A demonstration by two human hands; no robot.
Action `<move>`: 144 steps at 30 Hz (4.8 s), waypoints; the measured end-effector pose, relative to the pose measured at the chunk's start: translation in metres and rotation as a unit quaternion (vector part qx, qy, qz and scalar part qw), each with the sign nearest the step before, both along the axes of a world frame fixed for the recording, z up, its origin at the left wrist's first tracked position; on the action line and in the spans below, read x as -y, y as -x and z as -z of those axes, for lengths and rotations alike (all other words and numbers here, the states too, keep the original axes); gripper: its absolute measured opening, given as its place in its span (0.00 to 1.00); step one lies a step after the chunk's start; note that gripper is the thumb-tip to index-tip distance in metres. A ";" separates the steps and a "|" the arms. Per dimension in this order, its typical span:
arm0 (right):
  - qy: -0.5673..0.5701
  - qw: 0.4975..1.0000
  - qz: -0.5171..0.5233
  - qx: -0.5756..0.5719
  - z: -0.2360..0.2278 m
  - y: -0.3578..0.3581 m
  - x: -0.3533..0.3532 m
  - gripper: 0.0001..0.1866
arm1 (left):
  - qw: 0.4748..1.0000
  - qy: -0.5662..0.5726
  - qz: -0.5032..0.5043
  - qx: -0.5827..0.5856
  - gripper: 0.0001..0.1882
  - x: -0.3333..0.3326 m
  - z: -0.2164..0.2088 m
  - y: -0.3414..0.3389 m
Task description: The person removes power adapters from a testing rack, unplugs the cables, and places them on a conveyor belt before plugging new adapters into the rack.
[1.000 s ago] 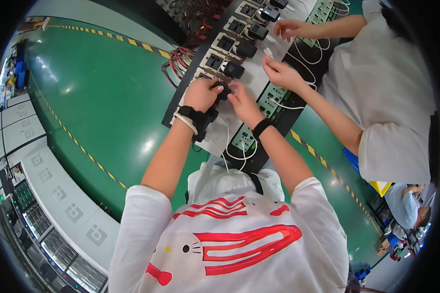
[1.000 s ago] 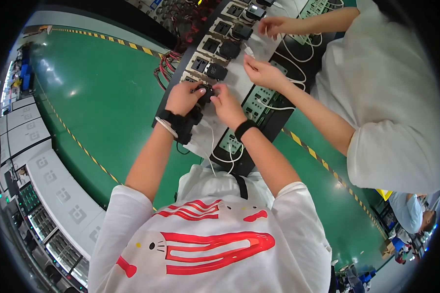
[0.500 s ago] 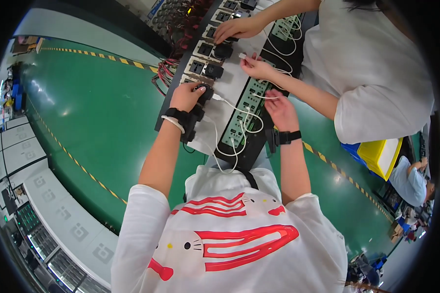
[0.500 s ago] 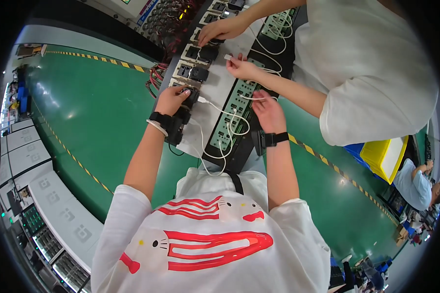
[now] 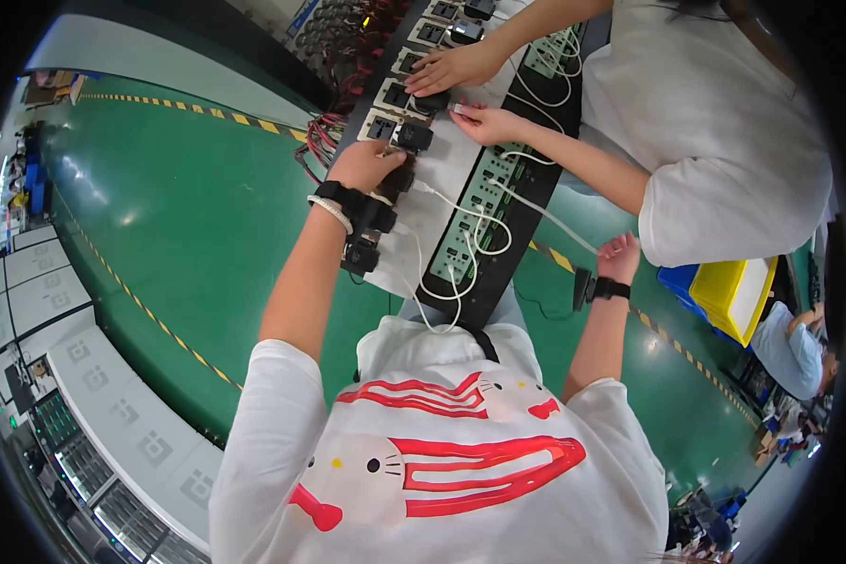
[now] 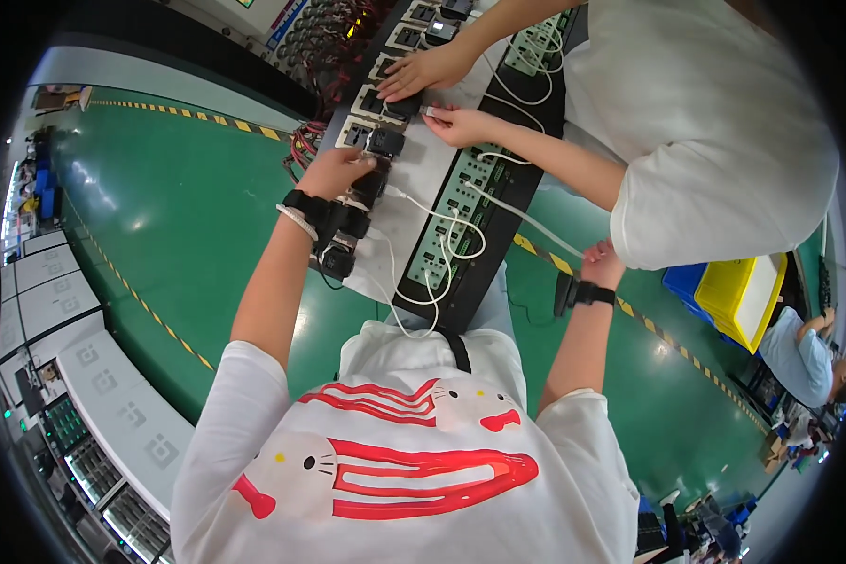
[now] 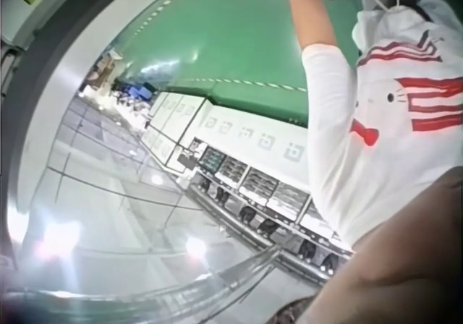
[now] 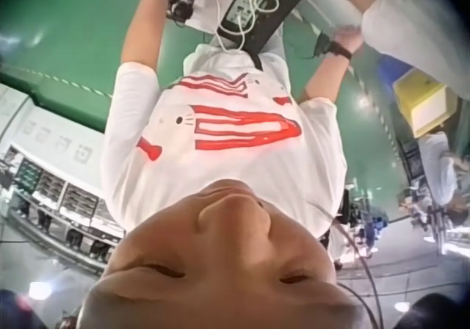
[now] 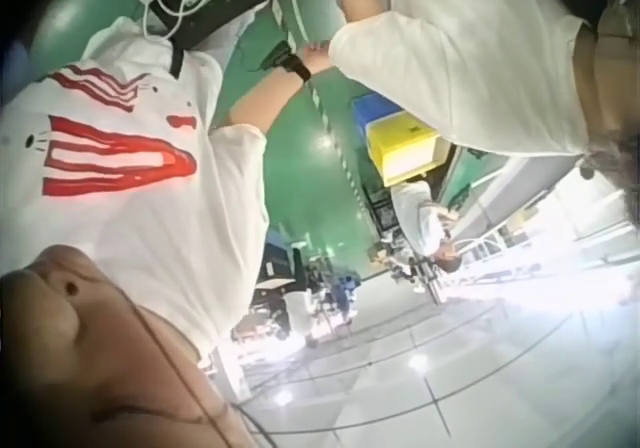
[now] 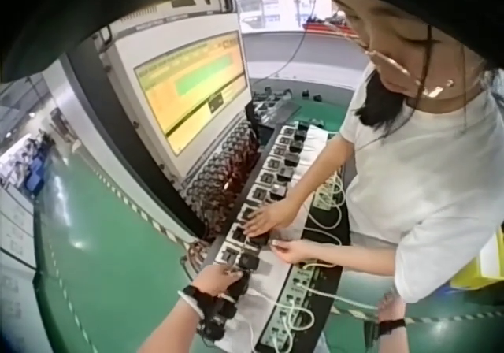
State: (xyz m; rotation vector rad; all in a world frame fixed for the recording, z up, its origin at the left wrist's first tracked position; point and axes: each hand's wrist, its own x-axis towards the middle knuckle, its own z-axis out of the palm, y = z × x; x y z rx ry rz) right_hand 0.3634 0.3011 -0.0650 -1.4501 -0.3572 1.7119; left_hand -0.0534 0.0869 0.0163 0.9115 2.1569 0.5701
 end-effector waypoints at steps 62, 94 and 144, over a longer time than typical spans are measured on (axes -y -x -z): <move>0.003 0.890 -0.455 -0.022 -0.040 0.285 0.083 0.05 | 0.994 -0.053 -0.077 -0.061 0.23 -0.040 0.009 -0.001; -0.565 0.331 -0.652 0.383 -0.068 0.172 0.124 0.08 | 0.930 -0.237 -0.269 -0.078 0.15 0.195 -0.005 -0.110; -0.219 0.745 -0.540 0.325 0.029 0.095 0.076 0.48 | 0.973 -0.215 -0.054 -0.071 0.19 -0.001 -0.054 -0.341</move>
